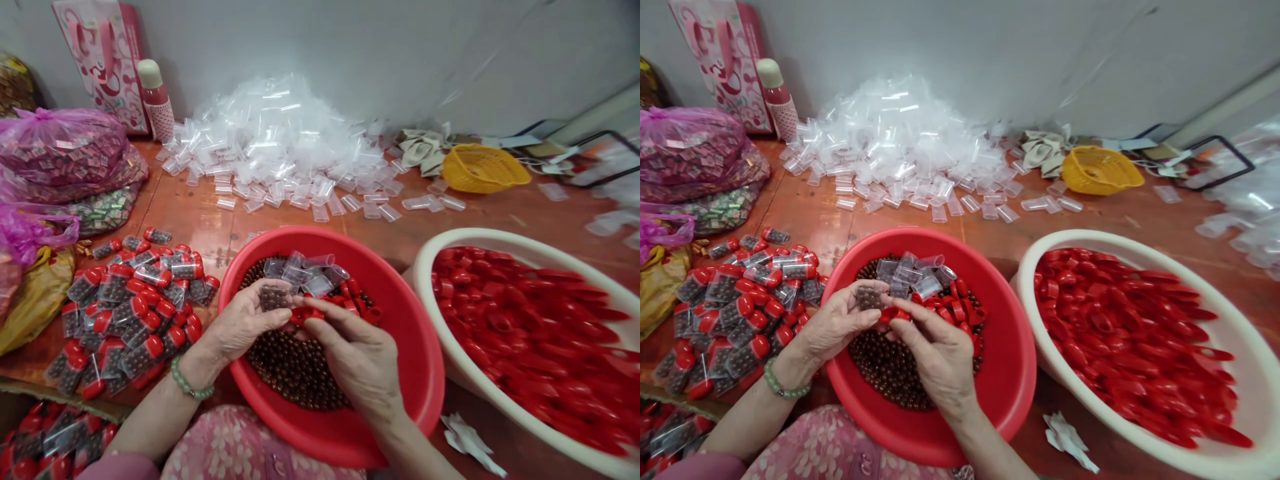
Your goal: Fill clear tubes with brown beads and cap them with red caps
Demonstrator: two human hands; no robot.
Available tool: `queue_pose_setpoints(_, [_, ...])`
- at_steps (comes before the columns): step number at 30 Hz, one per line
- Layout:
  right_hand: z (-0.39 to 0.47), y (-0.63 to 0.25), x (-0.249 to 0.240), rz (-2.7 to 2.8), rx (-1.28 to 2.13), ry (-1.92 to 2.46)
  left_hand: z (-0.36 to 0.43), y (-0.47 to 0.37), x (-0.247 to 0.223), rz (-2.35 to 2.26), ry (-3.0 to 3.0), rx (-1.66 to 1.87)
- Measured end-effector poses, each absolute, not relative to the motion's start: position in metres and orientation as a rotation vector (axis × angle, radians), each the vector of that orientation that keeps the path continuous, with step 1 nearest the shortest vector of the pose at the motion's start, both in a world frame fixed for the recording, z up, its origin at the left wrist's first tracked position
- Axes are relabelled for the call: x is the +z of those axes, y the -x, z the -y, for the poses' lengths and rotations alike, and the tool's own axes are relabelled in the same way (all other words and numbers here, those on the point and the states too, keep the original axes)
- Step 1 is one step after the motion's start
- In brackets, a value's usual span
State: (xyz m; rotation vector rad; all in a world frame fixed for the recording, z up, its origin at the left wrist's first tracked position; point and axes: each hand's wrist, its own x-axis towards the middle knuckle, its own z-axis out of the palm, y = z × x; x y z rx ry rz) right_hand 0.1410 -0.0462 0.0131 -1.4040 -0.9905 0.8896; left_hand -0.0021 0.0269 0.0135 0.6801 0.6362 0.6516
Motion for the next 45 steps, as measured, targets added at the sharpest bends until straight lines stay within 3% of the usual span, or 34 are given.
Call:
queue_pose_setpoints(10, [0.02, -0.17, 0.029, 1.023, 1.001, 1.299, -0.026, 0.008, 0.012, -0.542, -0.837, 0.49])
queue_pose_setpoints(17, [0.011, -0.175, 0.033, 1.483, 0.752, 1.388, -0.026, 0.005, 0.018, -0.55, -1.089, 0.355])
queue_pose_setpoints(23, [0.009, -0.166, 0.032, 1.534, 0.786, 1.373, -0.025, 0.003, 0.013, -0.574, -1.106, 0.404])
queue_pose_setpoints(30, [0.0, -0.163, 0.033, 1.148, 1.028, 1.303, -0.026, 0.002, 0.014, -0.583, -0.973, 0.414])
queue_pose_setpoints(45, [0.013, -0.154, 0.018, 1.439, 0.659, 1.375, -0.025, 0.0, 0.012, -0.623, -0.944, 0.461])
